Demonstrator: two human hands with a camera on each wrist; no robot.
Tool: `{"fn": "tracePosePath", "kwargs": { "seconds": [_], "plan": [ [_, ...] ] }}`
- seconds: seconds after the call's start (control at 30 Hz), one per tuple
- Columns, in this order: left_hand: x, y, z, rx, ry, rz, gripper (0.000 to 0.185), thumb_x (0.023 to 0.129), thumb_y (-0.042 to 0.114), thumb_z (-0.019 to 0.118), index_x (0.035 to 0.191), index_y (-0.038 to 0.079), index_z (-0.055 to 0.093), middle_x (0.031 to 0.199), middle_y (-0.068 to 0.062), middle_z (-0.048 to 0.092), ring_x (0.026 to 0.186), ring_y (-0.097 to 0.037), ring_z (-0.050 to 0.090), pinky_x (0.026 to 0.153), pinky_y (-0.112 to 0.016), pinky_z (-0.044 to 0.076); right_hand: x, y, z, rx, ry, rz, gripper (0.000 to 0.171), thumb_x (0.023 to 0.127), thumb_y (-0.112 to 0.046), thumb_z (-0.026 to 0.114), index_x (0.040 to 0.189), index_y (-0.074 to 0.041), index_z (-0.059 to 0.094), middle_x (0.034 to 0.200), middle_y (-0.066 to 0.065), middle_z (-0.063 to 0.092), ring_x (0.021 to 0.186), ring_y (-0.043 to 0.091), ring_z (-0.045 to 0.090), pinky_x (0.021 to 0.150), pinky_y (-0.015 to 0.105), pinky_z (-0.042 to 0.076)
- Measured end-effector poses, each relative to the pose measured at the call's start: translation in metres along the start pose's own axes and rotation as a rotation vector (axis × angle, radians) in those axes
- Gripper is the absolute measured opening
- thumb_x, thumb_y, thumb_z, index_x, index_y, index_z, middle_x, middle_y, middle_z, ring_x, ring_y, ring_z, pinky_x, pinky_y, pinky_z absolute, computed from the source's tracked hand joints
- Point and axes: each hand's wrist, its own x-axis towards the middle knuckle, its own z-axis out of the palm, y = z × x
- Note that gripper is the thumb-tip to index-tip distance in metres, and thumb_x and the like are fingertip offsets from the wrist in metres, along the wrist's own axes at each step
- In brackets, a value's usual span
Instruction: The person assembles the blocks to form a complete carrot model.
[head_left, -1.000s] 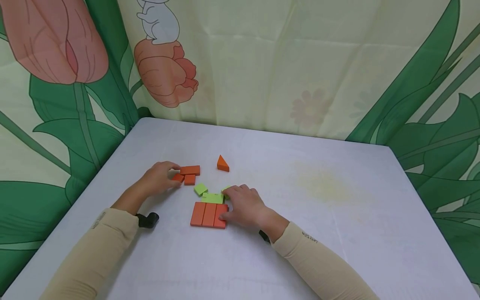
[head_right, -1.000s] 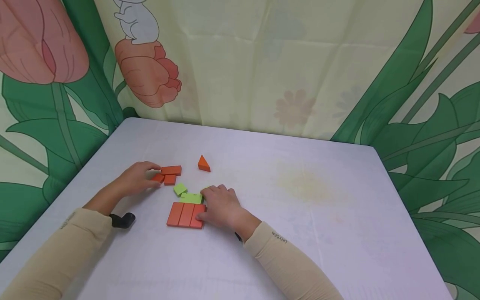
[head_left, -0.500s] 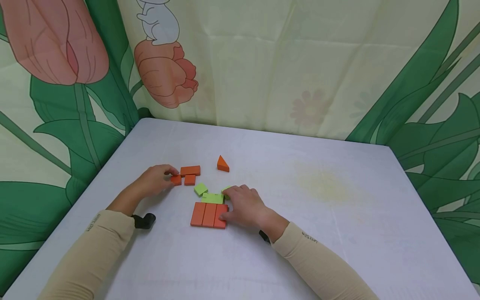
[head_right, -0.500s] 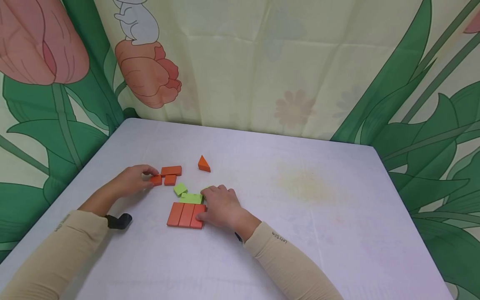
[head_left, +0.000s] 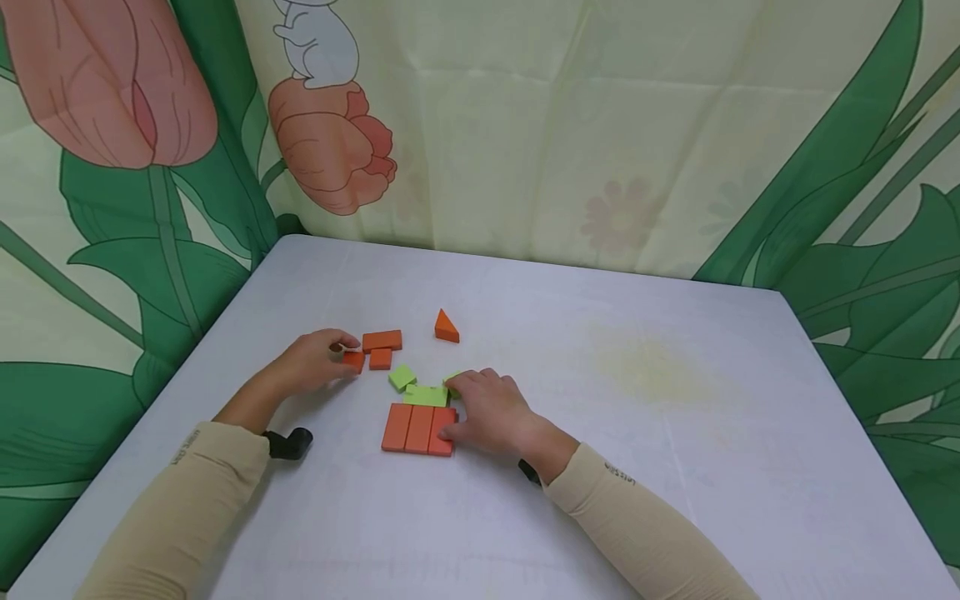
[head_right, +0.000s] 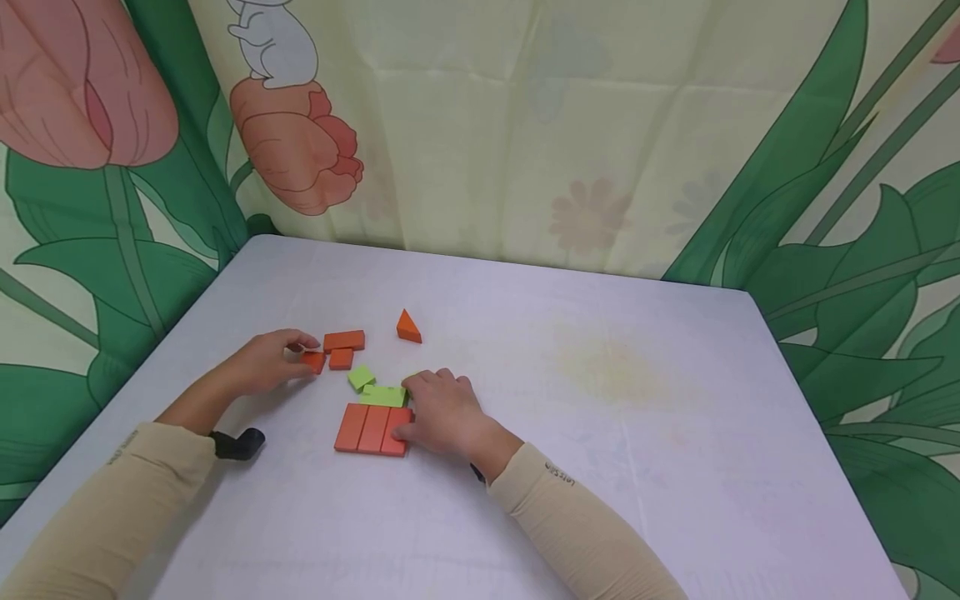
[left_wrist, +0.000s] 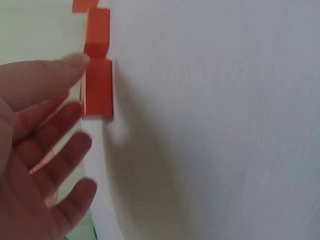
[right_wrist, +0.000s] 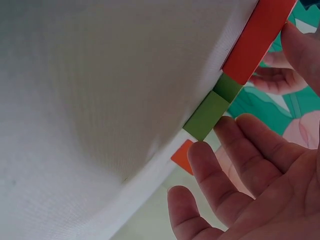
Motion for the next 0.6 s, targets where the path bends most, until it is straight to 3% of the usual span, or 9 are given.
{"fn": "tracePosePath", "kwargs": {
  "seconds": [0.2,0.6],
  "plan": [
    [-0.0007,0.0050,0.0037,0.028,0.075,-0.022,0.047,0.091,0.023,0.075,0.126,-0.003,0.059,0.125,-0.023,0.056,0.113,-0.038,0.050,0.095,-0.050,0.050,0.0002,0.0000,-0.0001,0.003,-0.002,0.000,0.066,0.088,-0.043,0.075,0.142,-0.012,0.054,0.141,0.003,0.055,0.127,0.026,0.046,0.102,0.045,0.040],
    [-0.0084,-0.0021,0.0080,-0.045,0.030,-0.062,0.040,0.092,0.012,0.072,0.128,0.001,0.059,0.127,-0.022,0.057,0.117,-0.039,0.050,0.095,-0.049,0.051,0.0004,0.0009,0.0001,-0.003,-0.006,-0.004,0.066,0.089,-0.045,0.074,0.142,-0.012,0.054,0.140,0.002,0.055,0.127,0.027,0.046,0.102,0.046,0.039]
  ]
}}
